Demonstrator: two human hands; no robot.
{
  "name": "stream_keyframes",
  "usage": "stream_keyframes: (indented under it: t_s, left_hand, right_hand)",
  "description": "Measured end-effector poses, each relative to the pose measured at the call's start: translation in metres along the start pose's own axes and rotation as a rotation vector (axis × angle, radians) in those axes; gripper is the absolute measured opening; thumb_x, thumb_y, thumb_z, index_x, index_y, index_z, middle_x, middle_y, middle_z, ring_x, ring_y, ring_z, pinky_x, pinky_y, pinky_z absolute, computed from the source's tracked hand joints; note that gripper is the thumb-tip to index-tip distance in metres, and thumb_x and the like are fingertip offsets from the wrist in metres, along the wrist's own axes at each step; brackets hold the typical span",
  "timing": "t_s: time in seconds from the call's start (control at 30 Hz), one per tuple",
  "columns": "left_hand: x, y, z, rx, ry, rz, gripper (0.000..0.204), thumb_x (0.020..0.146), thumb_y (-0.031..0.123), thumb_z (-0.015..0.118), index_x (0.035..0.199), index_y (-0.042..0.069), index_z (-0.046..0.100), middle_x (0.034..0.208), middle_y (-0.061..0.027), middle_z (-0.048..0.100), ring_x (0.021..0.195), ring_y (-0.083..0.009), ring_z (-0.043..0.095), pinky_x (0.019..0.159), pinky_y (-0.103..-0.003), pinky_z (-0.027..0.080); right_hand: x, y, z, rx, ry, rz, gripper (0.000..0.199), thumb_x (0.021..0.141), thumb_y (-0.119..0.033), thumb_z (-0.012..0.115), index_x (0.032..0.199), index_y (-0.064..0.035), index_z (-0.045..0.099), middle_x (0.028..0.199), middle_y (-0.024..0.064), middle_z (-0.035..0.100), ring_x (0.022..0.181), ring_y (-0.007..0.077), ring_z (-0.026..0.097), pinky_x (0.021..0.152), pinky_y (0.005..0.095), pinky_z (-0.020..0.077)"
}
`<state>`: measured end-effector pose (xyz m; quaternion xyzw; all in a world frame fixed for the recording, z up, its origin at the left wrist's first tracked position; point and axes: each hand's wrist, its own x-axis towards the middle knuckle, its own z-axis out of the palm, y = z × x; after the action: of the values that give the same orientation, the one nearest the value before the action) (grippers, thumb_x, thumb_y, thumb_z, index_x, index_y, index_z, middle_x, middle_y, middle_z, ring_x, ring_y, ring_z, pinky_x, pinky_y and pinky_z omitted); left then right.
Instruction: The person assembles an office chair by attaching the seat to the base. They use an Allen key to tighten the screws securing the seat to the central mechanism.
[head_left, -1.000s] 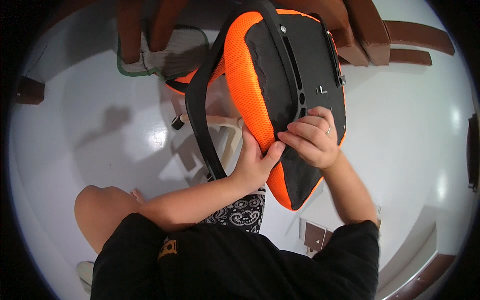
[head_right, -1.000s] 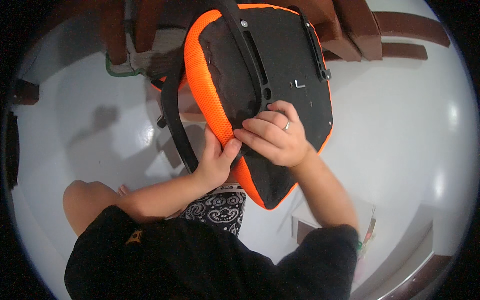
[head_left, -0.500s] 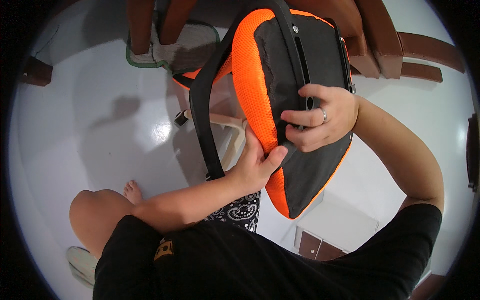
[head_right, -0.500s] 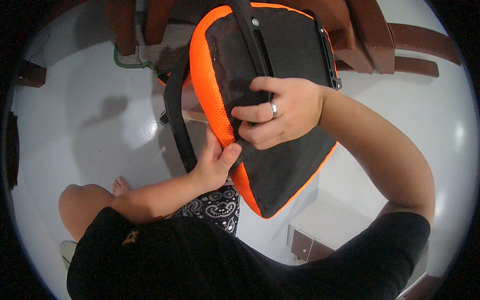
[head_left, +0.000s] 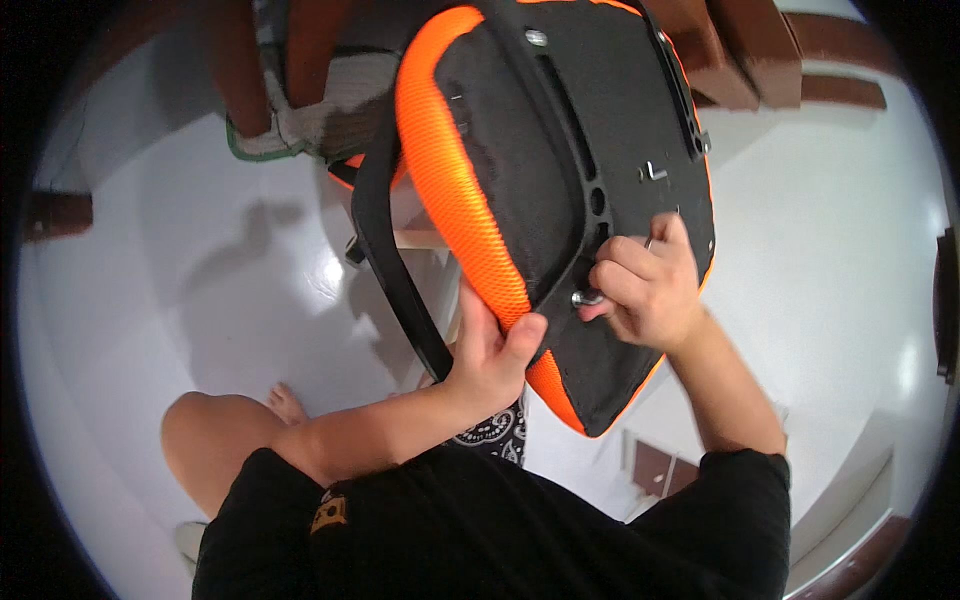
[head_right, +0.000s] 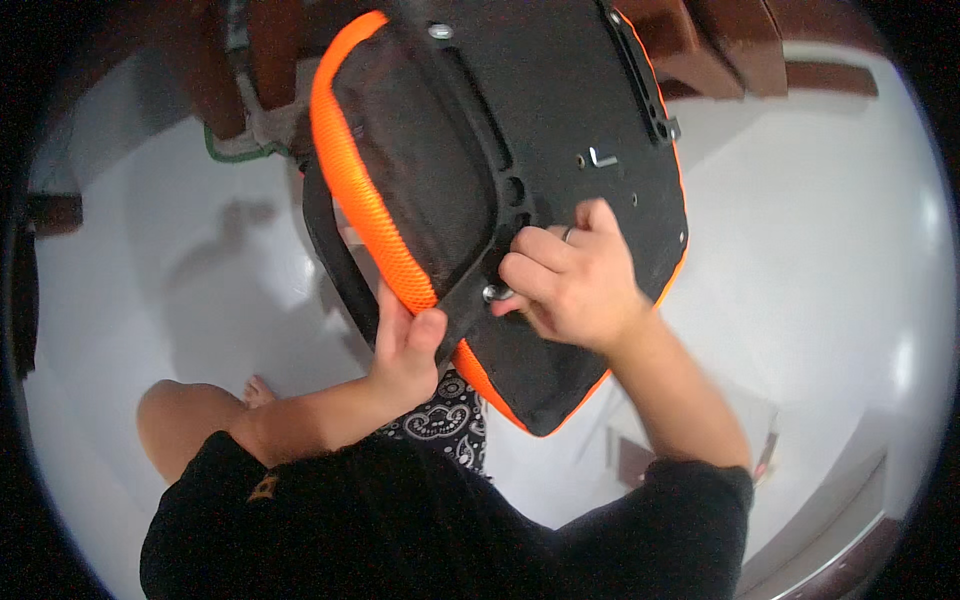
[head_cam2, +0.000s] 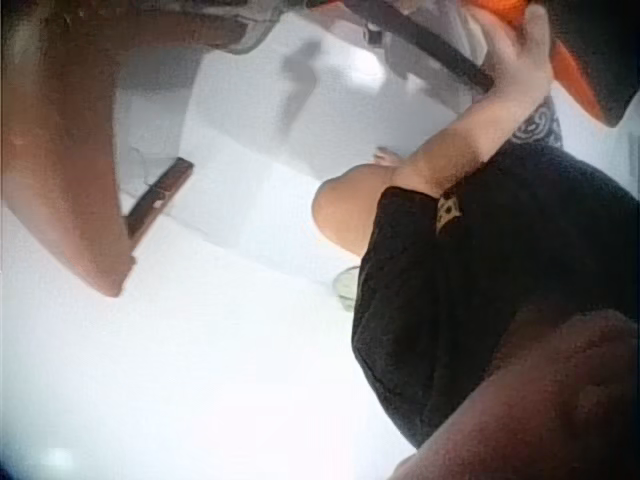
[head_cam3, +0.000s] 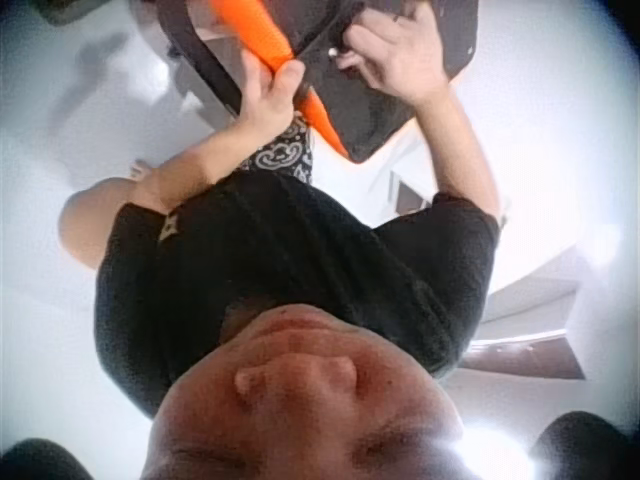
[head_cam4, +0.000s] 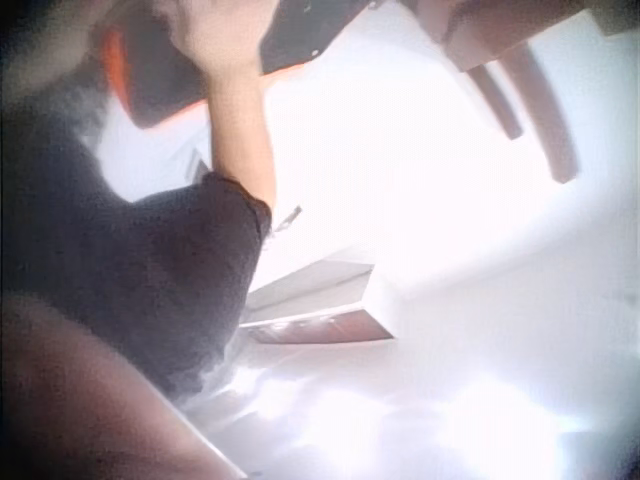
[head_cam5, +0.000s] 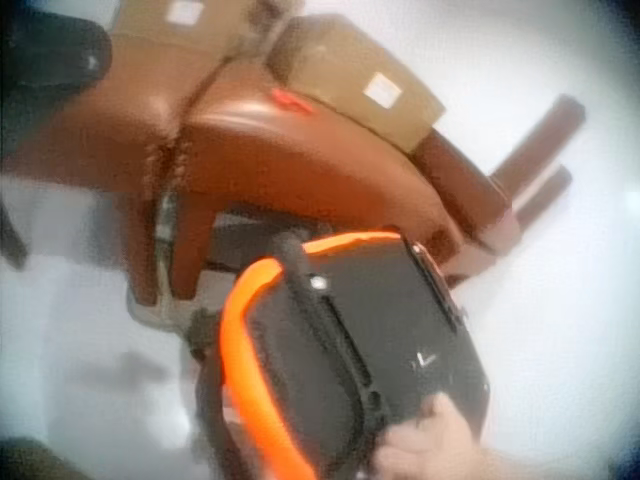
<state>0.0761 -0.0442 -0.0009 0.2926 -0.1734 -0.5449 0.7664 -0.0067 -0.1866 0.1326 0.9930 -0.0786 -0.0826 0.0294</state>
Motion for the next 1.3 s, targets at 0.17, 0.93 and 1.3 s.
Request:
stream_keyframes:
  t_s: [0.17,0.93,1.3]
  left_hand:
    - [0.007,-0.028,-0.022,0.222,-0.088,0.037,0.065,0.094,0.032,0.046,0.138,-0.003,0.014,0.136,-0.0147,0.032,0.125,-0.023,0.032,0.107,-0.035,0.022]
    - [0.13,0.055,0.005,1.064,0.149,-1.272,0.066,0.088,0.065,0.038,0.098,0.004,0.062,0.074,-0.0101,0.066,0.065,-0.0203,0.064,0.053,-0.035,0.045]
    - [0.299,0.096,0.043,1.755,-1.298,0.42,0.061,0.071,0.048,0.07,0.116,0.008,0.058,0.112,-0.0098,0.053,0.11,-0.0285,0.046,0.096,-0.042,0.038]
  right_hand:
    - [-0.024,-0.057,0.058,0.092,0.438,0.635,0.026,0.074,-0.035,0.066,0.069,-0.0125,0.054,0.065,0.0008,0.049,0.062,0.0209,0.05,0.067,0.0354,0.0353]
    - [0.015,-0.042,0.056,0.52,-0.218,1.027,0.038,0.089,-0.041,0.05,0.094,-0.0067,0.064,0.099,0.0089,0.061,0.094,0.0255,0.061,0.072,0.0427,0.0507]
    - [0.005,-0.078,0.055,0.323,-0.196,1.315,0.028,0.081,-0.039,0.058,0.083,-0.0105,0.06,0.088,0.0064,0.051,0.086,0.0239,0.055,0.068,0.0398,0.0421]
